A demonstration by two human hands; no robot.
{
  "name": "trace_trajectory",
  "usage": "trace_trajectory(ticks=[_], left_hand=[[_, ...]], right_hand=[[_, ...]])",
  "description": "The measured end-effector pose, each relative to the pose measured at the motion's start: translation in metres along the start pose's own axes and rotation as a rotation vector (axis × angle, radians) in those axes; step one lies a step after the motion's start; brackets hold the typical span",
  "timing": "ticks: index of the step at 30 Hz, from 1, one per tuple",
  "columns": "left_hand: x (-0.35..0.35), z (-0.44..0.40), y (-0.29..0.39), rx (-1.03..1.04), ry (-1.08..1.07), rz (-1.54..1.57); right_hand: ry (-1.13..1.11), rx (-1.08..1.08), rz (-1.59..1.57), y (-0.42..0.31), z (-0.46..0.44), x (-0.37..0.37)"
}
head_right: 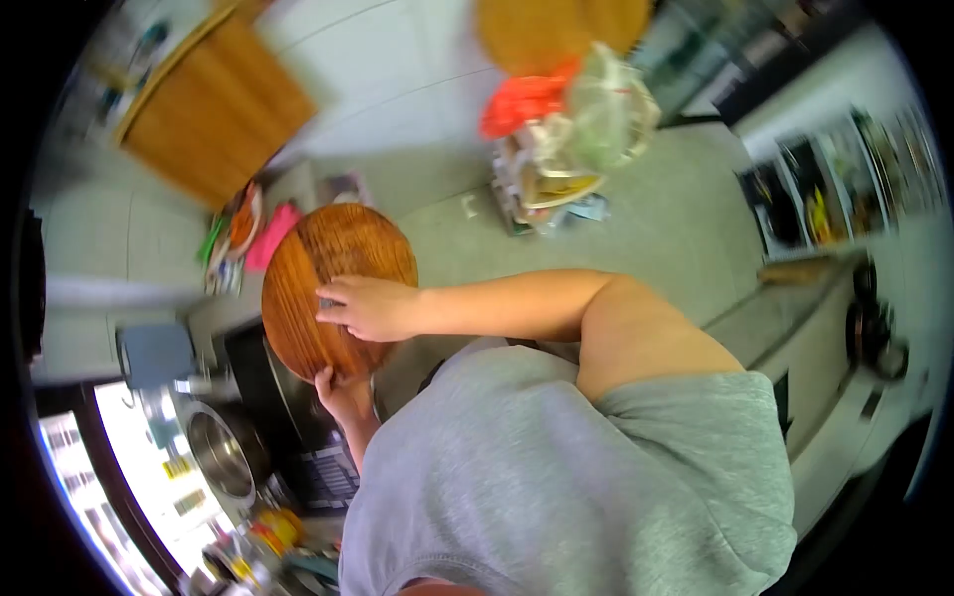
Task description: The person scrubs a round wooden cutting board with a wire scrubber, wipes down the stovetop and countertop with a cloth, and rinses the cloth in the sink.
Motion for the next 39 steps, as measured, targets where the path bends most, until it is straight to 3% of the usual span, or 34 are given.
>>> trace_trajectory(ticks=[9, 19, 25, 28, 34, 36, 37, 39], left_hand=[[0.139, -0.024, -0.186, -0.373, -0.273, -0.259], [0.298, 0.009, -0.535, -0.745, -0.506, -0.304], [0.339, 0.025, -0.72, -1.065, -0.558, -0.349], [0.344, 0.027, -0.789, -1.21, -0.553, -0.409], [0.401, 0.025, -0.928, -1.29, -0.561, -0.361], [0.422, 0.022, -0.969, -1.37, -0.629, -0.312], [0.429, 0.016, -0.989, -1.366, -0.642, -0.316], [0.446, 0.007, -1.031, -1.381, -0.667, -0.325]], right_hand=[[0.2, 0.373, 0.117, 0.068, 0.177, -0.168], [0.419, 0.76, 0.406, 0.151, 0.46, -0.383], [0.495, 0.844, 0.554, 0.221, 0.634, -0.436], [0.692, 1.182, 0.535, 0.261, 0.741, -0.494], [0.597, 1.012, 0.551, 0.286, 0.741, -0.53], [0.535, 1.153, 0.719, 0.321, 0.802, -0.563], [0.72, 1.271, 0.55, 0.33, 0.837, -0.588], [0.73, 1.386, 0.772, 0.361, 0.871, -0.628]])
Point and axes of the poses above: each hand's wrist, its own z-axis away from the middle knuckle, its own x-axis out of the palm, y = z × x, the point moved 7 cm from there along -z, towards the middle knuckle, and after that the axes turned 9 degrees about z, right-handed, at the moved point
